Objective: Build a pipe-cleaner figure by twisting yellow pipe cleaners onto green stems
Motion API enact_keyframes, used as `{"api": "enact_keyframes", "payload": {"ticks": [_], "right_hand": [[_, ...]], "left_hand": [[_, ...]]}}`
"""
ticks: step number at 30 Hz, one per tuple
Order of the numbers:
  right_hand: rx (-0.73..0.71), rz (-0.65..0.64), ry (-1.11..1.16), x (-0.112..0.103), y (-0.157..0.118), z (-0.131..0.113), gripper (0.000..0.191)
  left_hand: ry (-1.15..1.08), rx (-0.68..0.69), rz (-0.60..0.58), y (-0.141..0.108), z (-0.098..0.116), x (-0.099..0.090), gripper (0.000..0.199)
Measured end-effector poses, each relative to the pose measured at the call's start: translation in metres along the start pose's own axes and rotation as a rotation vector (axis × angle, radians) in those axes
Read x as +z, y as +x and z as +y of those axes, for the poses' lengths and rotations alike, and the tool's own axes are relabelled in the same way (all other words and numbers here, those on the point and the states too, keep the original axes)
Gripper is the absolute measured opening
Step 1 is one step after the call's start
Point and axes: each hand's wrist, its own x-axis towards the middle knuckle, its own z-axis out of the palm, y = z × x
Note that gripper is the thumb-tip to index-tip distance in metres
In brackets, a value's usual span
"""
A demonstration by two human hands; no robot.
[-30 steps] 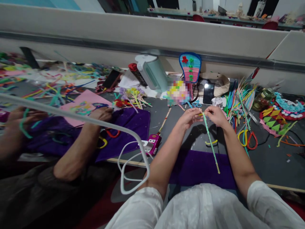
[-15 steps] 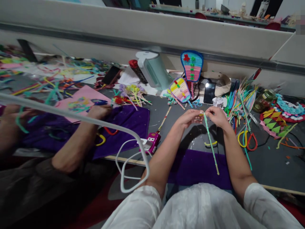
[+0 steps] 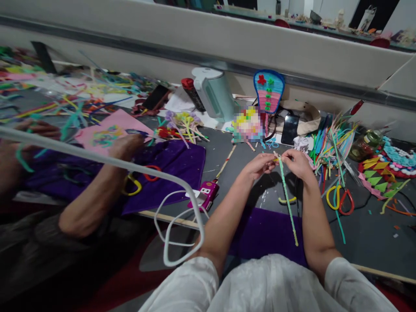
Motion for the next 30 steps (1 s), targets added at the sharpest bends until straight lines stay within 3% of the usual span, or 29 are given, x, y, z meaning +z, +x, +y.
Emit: {"api": "enact_keyframes", "payload": {"ticks": [10,15,21,30], "right_hand": [[-0.032,0.010,0.020,0.005,0.001,0.006,0.014],[0.006,0.015,0.024,0.007,0.002,0.008,0.014],[0.049,0.032,0.060,0.010,0.004,0.014,0.015],[0.129,0.023,0.117,0.014,0.005,0.019,0.017]], "left_hand": [[-0.013,-0.035,-0.004,0.005,-0.001,-0.004,0.033],[0.029,0.015,-0.021,0.005,-0.001,-0.003,0.034],[0.089,0.124,0.065,0.006,-0.005,0.002,0.032],[0.135,0.135,0.094,0.005,-0.003,0.006,0.018]]}}
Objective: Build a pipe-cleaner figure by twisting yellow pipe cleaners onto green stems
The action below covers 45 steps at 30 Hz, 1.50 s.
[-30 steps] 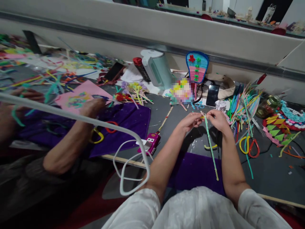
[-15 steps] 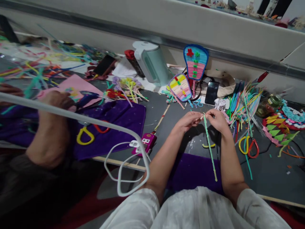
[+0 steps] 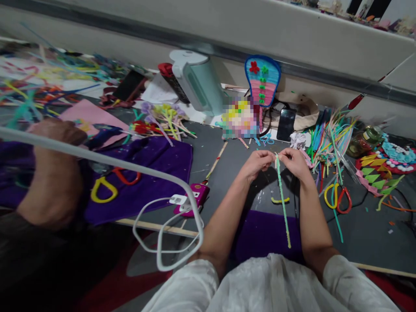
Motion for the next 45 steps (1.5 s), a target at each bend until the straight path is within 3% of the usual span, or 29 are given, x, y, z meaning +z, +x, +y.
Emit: {"api": "enact_keyframes", "payload": {"ticks": [8,20,31,37,41,43,45], "right_hand": [[0.013,-0.017,0.045,0.003,0.003,0.008,0.017],[0.026,-0.073,0.240,0.001,0.003,0.003,0.020],[0.087,-0.042,0.233,-0.001,0.002,0.004,0.021],[0.069,-0.076,0.256,-0.005,0.001,-0.002,0.022],[0.055,-0.035,0.248,-0.009,-0.001,-0.003,0.020],[0.033,-0.006,0.220,-0.010,-0.001,-0.003,0.019],[-0.003,0.016,0.184,-0.011,-0.002,-0.004,0.018]], "left_hand": [[0.221,0.128,0.069,0.004,-0.003,-0.002,0.013],[0.708,0.585,0.060,-0.004,-0.001,-0.007,0.013],[0.764,0.602,0.106,-0.006,-0.004,-0.005,0.007],[0.905,0.714,0.148,-0.013,-0.003,0.000,0.014],[0.871,0.631,0.232,-0.011,-0.005,0.004,0.013],[0.769,0.490,0.232,-0.008,-0.005,0.004,0.018],[0.580,0.297,0.143,-0.006,-0.004,0.003,0.028]]}}
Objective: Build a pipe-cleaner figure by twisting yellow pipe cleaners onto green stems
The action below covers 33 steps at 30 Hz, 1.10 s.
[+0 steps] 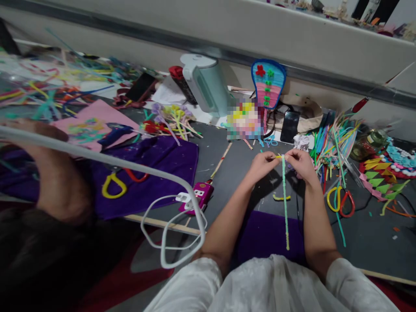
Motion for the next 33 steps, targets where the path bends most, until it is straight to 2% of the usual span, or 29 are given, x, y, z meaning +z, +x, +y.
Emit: {"api": "enact_keyframes", "payload": {"ticks": [3,6,11,17,24,28,33], "right_hand": [[-0.069,0.008,-0.081,0.000,-0.002,-0.004,0.016],[-0.126,0.009,-0.170,-0.001,-0.005,-0.008,0.016],[-0.189,0.004,-0.285,-0.002,-0.006,-0.013,0.016],[-0.195,-0.019,-0.324,0.000,-0.006,-0.013,0.016],[-0.136,-0.001,-0.265,0.002,-0.004,-0.009,0.015],[-0.065,0.004,-0.192,0.003,-0.003,-0.004,0.016],[-0.010,-0.014,-0.065,0.003,-0.001,0.003,0.019]], "left_hand": [[-0.332,-0.230,-0.150,0.002,0.000,-0.003,0.038],[-0.523,-0.358,-0.157,0.001,-0.001,-0.004,0.041],[-0.668,-0.459,-0.127,0.000,-0.004,0.000,0.031],[-0.814,-0.539,-0.104,0.002,-0.008,0.002,0.019],[-0.887,-0.526,-0.029,0.001,-0.006,0.006,0.017],[-0.874,-0.440,-0.008,0.000,-0.005,0.008,0.022],[-0.754,-0.315,0.035,0.000,-0.008,0.010,0.026]]}}
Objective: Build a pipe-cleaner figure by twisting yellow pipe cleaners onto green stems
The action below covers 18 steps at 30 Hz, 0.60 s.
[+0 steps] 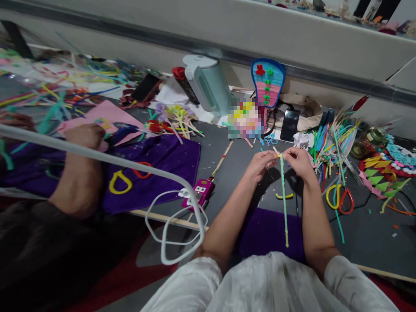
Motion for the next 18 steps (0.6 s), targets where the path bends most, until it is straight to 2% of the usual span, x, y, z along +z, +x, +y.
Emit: {"api": "enact_keyframes", "payload": {"ticks": [5,8,18], "right_hand": [[0.065,-0.043,0.098,-0.002,0.002,0.000,0.021],[0.066,-0.062,0.138,-0.004,0.002,-0.001,0.022],[0.076,-0.037,0.143,-0.003,0.003,0.002,0.023]], "left_hand": [[0.208,0.201,-0.032,-0.003,0.003,-0.001,0.024],[0.293,0.277,-0.080,-0.005,0.008,-0.001,0.023],[0.294,0.302,-0.138,0.000,0.010,-0.003,0.017]]}}
